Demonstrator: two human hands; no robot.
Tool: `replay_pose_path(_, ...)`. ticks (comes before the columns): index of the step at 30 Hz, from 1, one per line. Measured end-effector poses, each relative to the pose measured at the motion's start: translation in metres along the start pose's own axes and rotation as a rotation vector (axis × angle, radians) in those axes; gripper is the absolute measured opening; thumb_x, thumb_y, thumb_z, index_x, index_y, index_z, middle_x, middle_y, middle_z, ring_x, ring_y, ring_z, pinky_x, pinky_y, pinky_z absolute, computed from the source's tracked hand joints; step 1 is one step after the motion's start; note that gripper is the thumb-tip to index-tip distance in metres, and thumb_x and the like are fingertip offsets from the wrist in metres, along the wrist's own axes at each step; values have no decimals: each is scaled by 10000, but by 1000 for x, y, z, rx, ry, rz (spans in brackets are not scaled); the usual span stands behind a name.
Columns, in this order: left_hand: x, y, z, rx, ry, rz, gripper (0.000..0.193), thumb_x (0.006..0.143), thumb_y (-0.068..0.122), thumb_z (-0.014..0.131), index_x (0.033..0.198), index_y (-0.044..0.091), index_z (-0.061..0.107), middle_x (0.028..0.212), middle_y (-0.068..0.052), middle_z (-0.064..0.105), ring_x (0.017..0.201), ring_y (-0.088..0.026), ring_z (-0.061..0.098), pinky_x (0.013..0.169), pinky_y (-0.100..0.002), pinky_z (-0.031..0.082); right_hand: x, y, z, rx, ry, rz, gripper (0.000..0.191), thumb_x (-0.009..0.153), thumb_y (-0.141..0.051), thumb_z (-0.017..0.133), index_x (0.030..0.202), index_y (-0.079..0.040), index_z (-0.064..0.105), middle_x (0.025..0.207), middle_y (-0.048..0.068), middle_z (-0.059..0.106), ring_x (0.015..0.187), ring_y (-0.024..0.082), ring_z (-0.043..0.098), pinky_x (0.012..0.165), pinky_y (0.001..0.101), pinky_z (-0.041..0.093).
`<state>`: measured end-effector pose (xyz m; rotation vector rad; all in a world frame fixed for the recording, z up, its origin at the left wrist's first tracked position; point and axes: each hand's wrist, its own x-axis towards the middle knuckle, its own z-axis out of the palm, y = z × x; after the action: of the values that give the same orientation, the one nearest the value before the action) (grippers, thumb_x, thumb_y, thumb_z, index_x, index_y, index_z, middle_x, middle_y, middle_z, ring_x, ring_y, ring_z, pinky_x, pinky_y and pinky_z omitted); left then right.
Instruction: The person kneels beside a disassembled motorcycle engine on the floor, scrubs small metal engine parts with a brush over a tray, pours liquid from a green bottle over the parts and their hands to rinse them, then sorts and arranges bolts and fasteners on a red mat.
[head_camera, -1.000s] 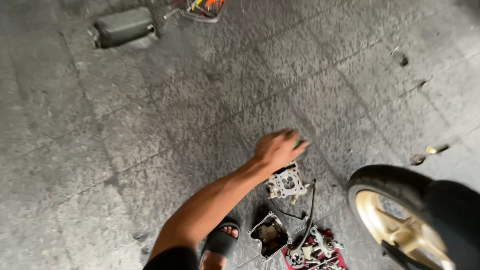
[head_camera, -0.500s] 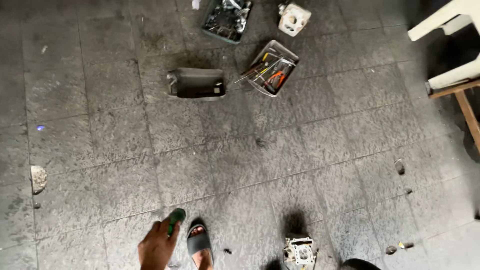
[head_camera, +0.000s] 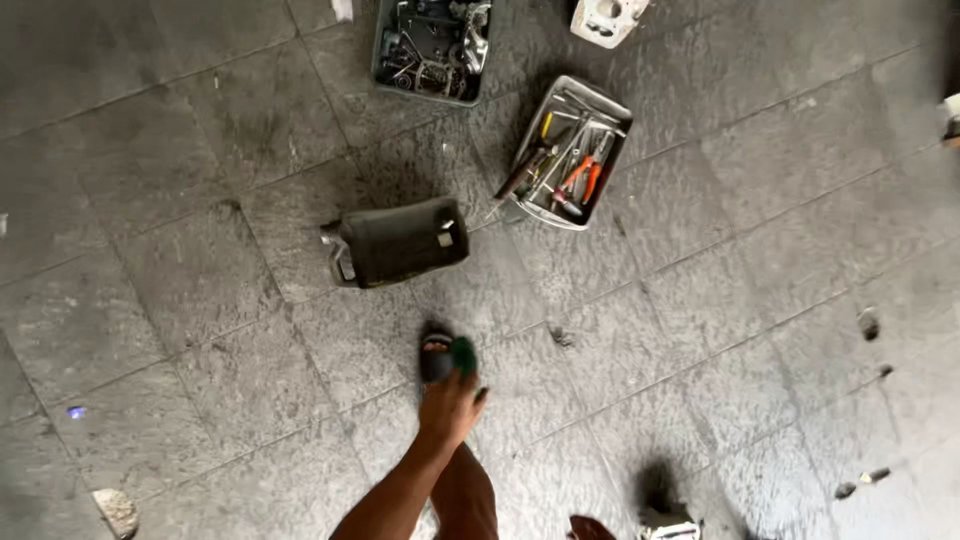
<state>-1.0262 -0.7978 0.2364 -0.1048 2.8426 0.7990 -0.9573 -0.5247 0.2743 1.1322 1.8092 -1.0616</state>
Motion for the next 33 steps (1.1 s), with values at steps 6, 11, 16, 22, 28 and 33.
replay_pose_path(6, 160, -43, 40, -83, -139, 181, 292, 900, 322, 719, 946, 34, 693, 879, -155, 670, 784, -318, 699, 484, -463, 557, 30, -43, 65, 157, 35, 55, 312, 971, -215, 642, 1198, -28, 747, 856, 133, 764, 614, 174, 626, 558, 342, 510)
replay_pose_path(11, 217, -56, 82, -109, -309, 303, 363, 897, 387, 717, 977, 33, 702, 885, -151, 679, 737, -310, 690, 523, -458, 553, 20, -31, 101, 337, 179, 77, 353, 938, -192, 642, 1234, -12, 715, 844, 118, 740, 618, 162, 614, 552, 333, 504)
replay_pose_path(16, 219, -65, 99, -25, -577, 453, 490, 931, 394, 673, 1105, -64, 669, 887, -178, 698, 739, -288, 678, 480, -437, 537, 28, -62, 193, 514, 311, 69, 369, 972, -217, 624, 1220, 43, 706, 842, 138, 719, 659, 176, 601, 591, 347, 484)
replay_pose_path(22, 213, -107, 129, -92, -818, 599, 660, 967, 499, 597, 1219, -111, 599, 788, -196, 672, 459, -219, 567, 318, -395, 475, 117, -112, 310, 381, 64, -49, 348, 940, -237, 647, 1142, 36, 722, 831, 164, 757, 691, 213, 628, 634, 374, 521)
replay_pose_path(28, 213, -160, 151, -274, -853, 776, 669, 985, 623, 522, 1041, -35, 630, 614, -51, 548, 436, -163, 467, 323, -391, 386, 202, -151, 393, 155, 286, -498, 315, 915, -159, 666, 1179, 13, 650, 1082, 201, 702, 999, 295, 637, 825, 409, 521)
replay_pose_path(33, 220, -172, 136, -576, -844, 564, 536, 1011, 542, 525, 1047, 26, 665, 768, -70, 621, 614, -247, 633, 529, -422, 516, 171, -150, 406, 4, 258, -335, 269, 911, -187, 682, 1136, -45, 723, 1058, 168, 807, 1064, 233, 813, 897, 357, 606)
